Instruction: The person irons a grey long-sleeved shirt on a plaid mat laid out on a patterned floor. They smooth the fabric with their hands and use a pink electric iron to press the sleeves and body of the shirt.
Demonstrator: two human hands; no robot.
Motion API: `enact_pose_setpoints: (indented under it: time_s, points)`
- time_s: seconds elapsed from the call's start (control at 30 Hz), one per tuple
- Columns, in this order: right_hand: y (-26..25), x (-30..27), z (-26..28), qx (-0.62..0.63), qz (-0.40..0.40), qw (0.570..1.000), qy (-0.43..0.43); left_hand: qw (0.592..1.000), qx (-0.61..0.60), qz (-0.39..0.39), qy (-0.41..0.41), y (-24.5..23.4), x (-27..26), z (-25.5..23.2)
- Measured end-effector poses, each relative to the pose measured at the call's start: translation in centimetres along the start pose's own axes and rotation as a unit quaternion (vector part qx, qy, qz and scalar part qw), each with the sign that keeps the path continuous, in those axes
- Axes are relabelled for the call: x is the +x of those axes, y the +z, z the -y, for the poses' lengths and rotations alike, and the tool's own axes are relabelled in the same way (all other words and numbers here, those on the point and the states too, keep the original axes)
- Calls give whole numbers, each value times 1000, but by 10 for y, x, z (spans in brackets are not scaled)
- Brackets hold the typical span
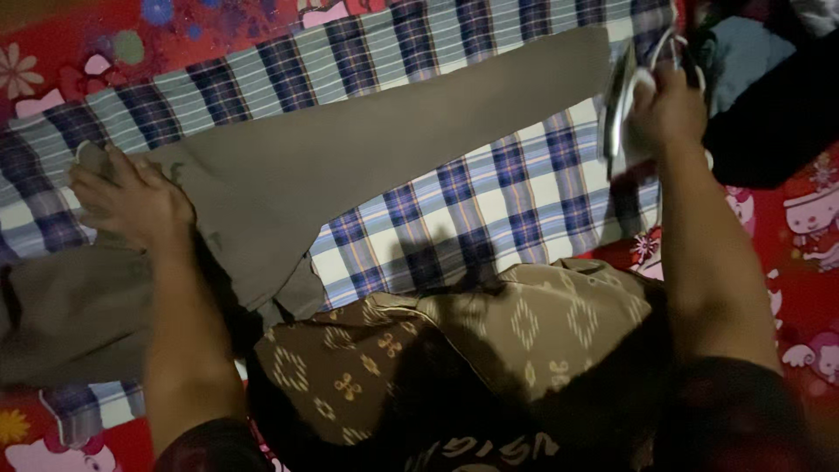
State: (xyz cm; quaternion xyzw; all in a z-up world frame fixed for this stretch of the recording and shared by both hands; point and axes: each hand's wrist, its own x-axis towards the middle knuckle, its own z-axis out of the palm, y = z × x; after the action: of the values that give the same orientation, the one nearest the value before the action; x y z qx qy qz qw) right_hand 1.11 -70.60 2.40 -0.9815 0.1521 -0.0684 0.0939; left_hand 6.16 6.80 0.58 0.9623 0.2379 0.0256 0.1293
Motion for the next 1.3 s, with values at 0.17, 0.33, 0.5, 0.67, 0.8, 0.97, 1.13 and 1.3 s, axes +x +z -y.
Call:
enact_pose_setpoints:
  time_s: [0.17, 0.33, 0.5, 0.67, 0.8, 0.97, 1.13, 1.3]
  points:
    - [-15, -45, -23, -17, 21, 999, 20, 985, 53, -42, 157, 14, -3, 23]
    - [-55, -53, 49, 53, 40, 994, -82, 960, -23, 14, 279, 29, -7, -11]
    - [-51, -5, 147, 49, 111, 980, -156, 971, -38, 71, 227, 23, -55, -66]
    - [-10, -8, 221, 41, 164, 969, -178, 980, -26, 88, 174, 20, -64, -78]
    - [0, -48, 265, 60, 168, 951, -252, 981, -24, 83, 172, 19, -63, -83]
    - [6, -25, 288, 43, 132, 968, -209, 981, -14, 83, 173, 15, -63, -84]
    - [1, -41, 290, 84, 111, 961, -237, 983, -21, 81, 162, 13, -60, -89]
    - [-6, -52, 268, 31, 181, 969, -167, 982, -28, 93, 163, 12, -61, -85]
